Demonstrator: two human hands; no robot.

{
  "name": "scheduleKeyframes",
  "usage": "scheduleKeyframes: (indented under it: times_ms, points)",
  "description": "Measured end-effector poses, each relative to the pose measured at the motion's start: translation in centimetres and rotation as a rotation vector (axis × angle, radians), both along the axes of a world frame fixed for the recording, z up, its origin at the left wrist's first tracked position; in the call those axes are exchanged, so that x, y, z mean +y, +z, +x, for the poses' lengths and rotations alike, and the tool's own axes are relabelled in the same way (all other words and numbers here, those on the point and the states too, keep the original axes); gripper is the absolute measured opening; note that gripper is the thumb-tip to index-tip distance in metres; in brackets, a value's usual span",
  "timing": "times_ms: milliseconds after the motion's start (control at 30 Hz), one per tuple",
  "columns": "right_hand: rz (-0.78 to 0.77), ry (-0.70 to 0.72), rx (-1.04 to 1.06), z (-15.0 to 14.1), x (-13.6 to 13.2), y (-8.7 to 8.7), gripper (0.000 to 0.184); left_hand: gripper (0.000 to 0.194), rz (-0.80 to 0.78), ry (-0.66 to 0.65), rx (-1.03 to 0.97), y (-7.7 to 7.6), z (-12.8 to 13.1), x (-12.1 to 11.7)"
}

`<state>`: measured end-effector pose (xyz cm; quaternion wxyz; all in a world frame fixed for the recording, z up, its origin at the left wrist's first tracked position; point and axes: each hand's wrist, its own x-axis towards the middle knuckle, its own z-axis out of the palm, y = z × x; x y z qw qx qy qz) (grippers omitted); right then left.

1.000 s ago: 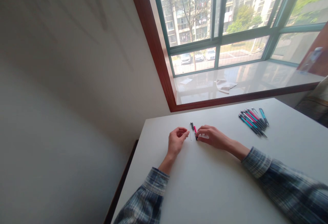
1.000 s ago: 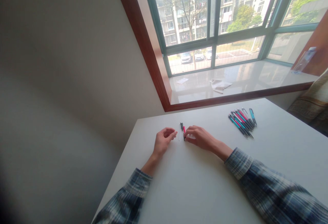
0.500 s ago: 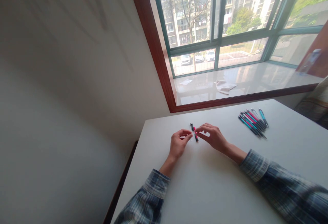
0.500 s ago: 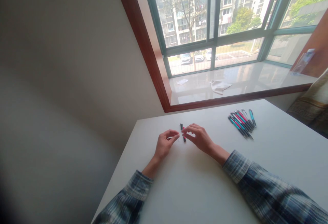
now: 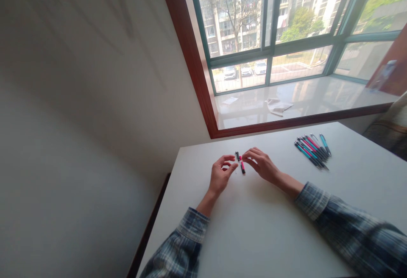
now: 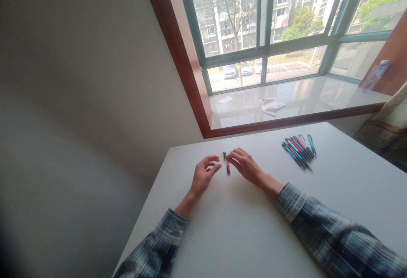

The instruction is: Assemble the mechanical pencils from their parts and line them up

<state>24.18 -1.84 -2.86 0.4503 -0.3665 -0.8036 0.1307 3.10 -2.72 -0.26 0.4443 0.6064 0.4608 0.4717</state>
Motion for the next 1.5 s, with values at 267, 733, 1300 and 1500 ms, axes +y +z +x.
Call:
scheduleKeyframes:
  times_ms: [267,733,1300,1500]
  points:
    - [0.145,0.074,-0.364,0.0,2.7,0.3,0.024,0.016,0.022,0.228,0.031,-0.4,-0.1,-0.1]
    - [0.154,0.126,-0.501,0.0,2.9,0.6,0.026,0.015,0.032,0.239,0.102,-0.4,0.0,-0.6]
    - [0.175,0.090,-0.386,0.8,3.1,0.3,0.026,0.018,0.025,0.227,0.141,-0.5,0.3,-0.8]
    - [0.139,0.029,-0.380,0.4,2.7,0.9,0.024,0.017,0.047,0.220,0.162,-0.7,0.2,-0.6]
